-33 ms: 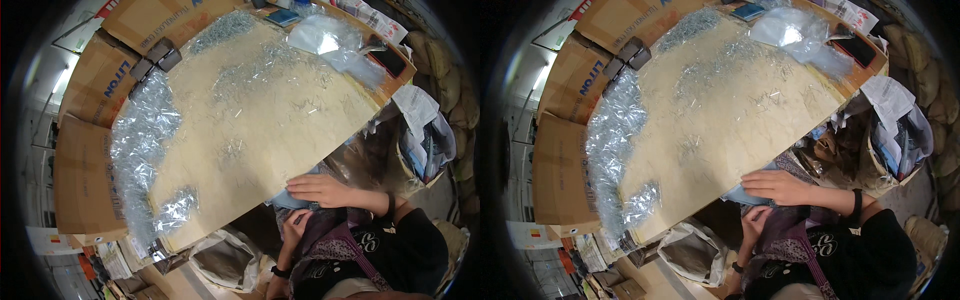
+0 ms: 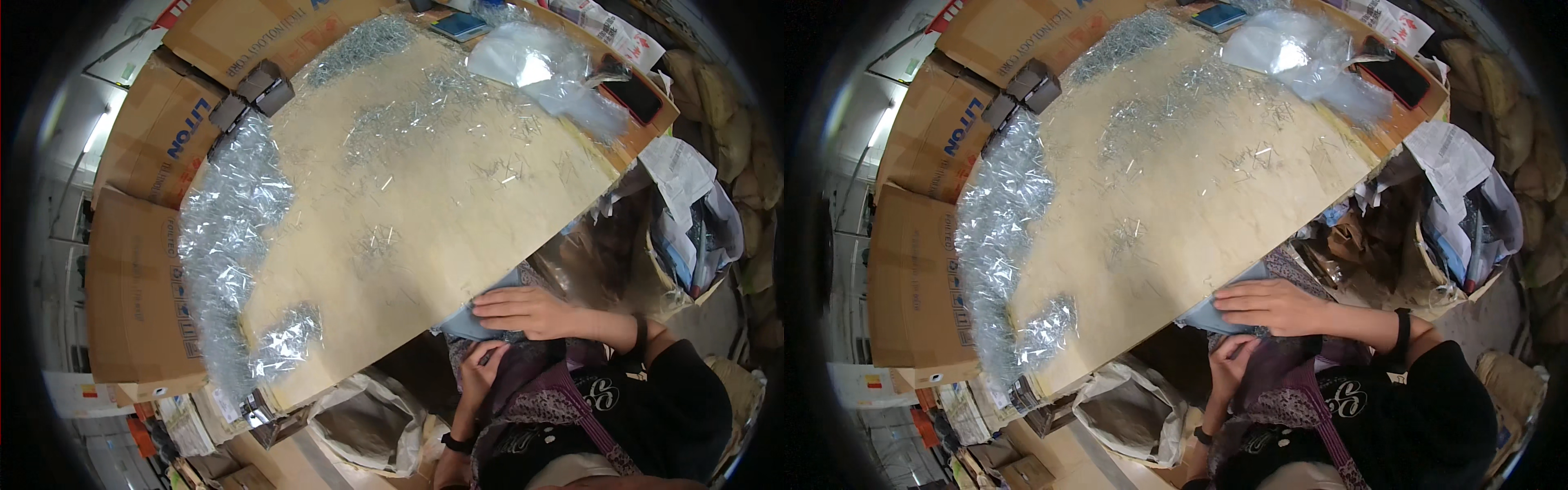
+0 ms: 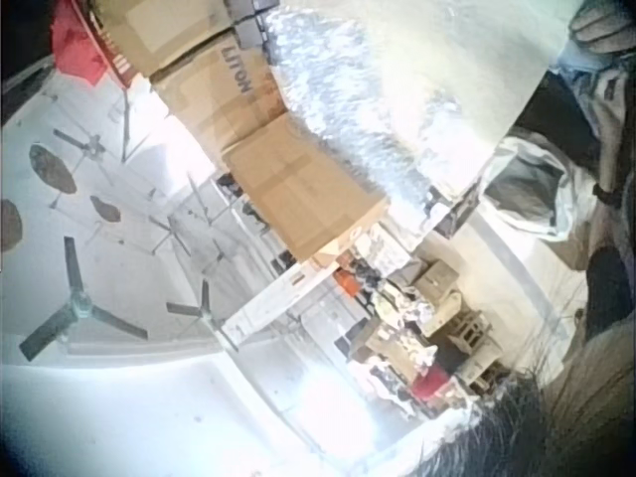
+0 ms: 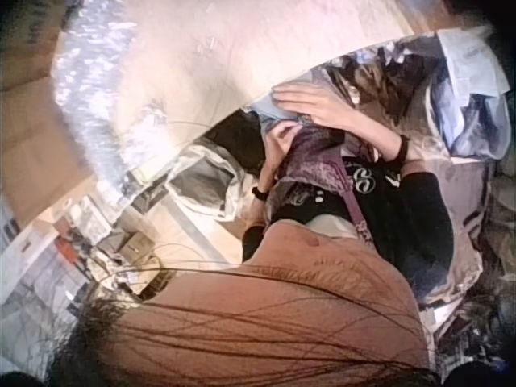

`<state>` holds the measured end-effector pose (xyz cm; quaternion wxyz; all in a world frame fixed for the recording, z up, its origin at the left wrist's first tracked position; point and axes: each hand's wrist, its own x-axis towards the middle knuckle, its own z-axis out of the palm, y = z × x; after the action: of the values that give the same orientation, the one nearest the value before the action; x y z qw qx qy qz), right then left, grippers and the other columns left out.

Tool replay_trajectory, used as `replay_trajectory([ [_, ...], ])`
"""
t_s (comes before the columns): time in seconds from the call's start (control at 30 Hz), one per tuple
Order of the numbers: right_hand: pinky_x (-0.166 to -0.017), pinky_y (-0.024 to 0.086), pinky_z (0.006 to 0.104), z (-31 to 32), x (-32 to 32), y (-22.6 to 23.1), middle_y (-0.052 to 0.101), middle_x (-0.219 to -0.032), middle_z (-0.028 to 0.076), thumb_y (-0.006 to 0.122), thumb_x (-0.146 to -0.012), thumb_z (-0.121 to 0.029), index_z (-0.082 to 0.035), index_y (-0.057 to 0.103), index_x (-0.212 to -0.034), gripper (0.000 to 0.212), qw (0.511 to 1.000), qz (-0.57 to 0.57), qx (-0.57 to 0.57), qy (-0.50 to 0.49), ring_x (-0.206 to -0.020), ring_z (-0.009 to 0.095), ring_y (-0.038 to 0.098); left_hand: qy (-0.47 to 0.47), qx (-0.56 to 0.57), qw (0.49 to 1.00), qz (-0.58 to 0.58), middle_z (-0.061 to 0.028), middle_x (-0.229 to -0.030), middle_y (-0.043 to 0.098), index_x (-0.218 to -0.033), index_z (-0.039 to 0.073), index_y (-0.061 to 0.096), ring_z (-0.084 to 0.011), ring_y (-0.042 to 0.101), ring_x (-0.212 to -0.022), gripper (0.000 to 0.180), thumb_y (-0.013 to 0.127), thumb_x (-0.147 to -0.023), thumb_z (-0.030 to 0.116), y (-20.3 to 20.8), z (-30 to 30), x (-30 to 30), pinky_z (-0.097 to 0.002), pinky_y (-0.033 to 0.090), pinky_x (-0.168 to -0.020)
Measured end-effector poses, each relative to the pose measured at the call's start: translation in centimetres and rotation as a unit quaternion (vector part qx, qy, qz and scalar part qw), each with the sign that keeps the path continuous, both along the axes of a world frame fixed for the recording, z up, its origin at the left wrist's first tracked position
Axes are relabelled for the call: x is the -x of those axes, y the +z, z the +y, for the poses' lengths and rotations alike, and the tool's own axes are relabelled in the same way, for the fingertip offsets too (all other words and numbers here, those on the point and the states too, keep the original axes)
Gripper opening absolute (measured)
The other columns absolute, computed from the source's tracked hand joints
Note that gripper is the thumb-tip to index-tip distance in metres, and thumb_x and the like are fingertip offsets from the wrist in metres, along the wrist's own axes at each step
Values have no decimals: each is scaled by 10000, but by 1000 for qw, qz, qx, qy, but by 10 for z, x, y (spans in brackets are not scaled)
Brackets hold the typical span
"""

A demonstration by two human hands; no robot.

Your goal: Sorting small metal components or fasteners into plastic bags on a workbench.

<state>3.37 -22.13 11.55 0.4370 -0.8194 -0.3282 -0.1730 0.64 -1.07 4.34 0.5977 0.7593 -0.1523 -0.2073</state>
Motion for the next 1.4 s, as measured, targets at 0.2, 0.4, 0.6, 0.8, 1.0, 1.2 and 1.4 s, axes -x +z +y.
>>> replay_trajectory([
  [0.2, -849, 430, 438, -23, 34, -17, 591, -969, 125, 554, -666, 79, -51, 674, -919, 308, 986, -11, 13, -163, -918, 310, 569, 2, -16, 1000, -8, -106, -849, 695, -887, 7, 698, -196, 647, -779, 94, 708, -795, -5, 12, -6, -5, -287, 491, -744],
  [0.4, -856, 365, 424, -27, 41, -24, 514, -952, 101, 648, -720, 11, -74, 662, -922, 220, 964, 31, 15, -264, -919, 305, 479, 20, -12, 996, 92, -102, -863, 706, -897, 10, 704, -204, 656, -810, 82, 683, -818, 15, 6, -4, -5, -284, 491, -767],
  [0.6, -863, 312, 402, -15, 55, -36, 474, -945, 86, 764, -744, -333, -136, 652, -1003, 344, 963, 197, 95, -158, -936, 257, 478, 2, 23, 997, 73, -100, -869, 706, -884, 9, 707, -206, 649, -793, 83, 688, -804, 20, 2, -4, -2, -300, 493, -751],
  [0.8, -834, 320, 389, -11, 46, -29, 487, -861, 50, 752, -750, -279, -125, 685, -908, 231, 964, 103, 115, -215, -906, 240, 498, -55, -37, 997, -31, -100, -884, 704, -894, 6, 703, -208, 648, -794, 93, 685, -803, 11, 3, 0, -10, -301, 494, -753],
  [1.0, -973, 376, 448, 31, -31, 14, 569, -1099, 87, 702, -759, -295, -66, 642, -1072, 393, 979, -63, 150, -126, -1084, 251, 518, -42, -5, 999, -12, -104, -866, 696, -902, 5, 700, -212, 643, -816, 101, 678, -804, 4, 0, -4, -6, -299, 492, -764],
  [1.2, -1080, 341, 441, 73, -80, 19, 544, -1265, 122, 706, -731, -337, -24, 602, -1157, 539, 975, -55, 195, -94, -1255, 276, 459, -10, 25, 1000, 0, -65, -844, 664, -925, -9, 707, -130, 616, -780, 108, 699, -820, 12, -1, -1, -4, -254, 488, -720],
  [1.4, -1065, 368, 434, 17, -25, 4, 565, -1232, 135, 656, -811, -224, -8, 612, -1127, 385, 983, -58, 168, -42, -1245, 279, 472, 2, 18, 1000, 1, -95, -853, 673, -907, 10, 694, -187, 633, -789, 103, 703, -804, 11, 0, -4, -2, -283, 491, -738],
])
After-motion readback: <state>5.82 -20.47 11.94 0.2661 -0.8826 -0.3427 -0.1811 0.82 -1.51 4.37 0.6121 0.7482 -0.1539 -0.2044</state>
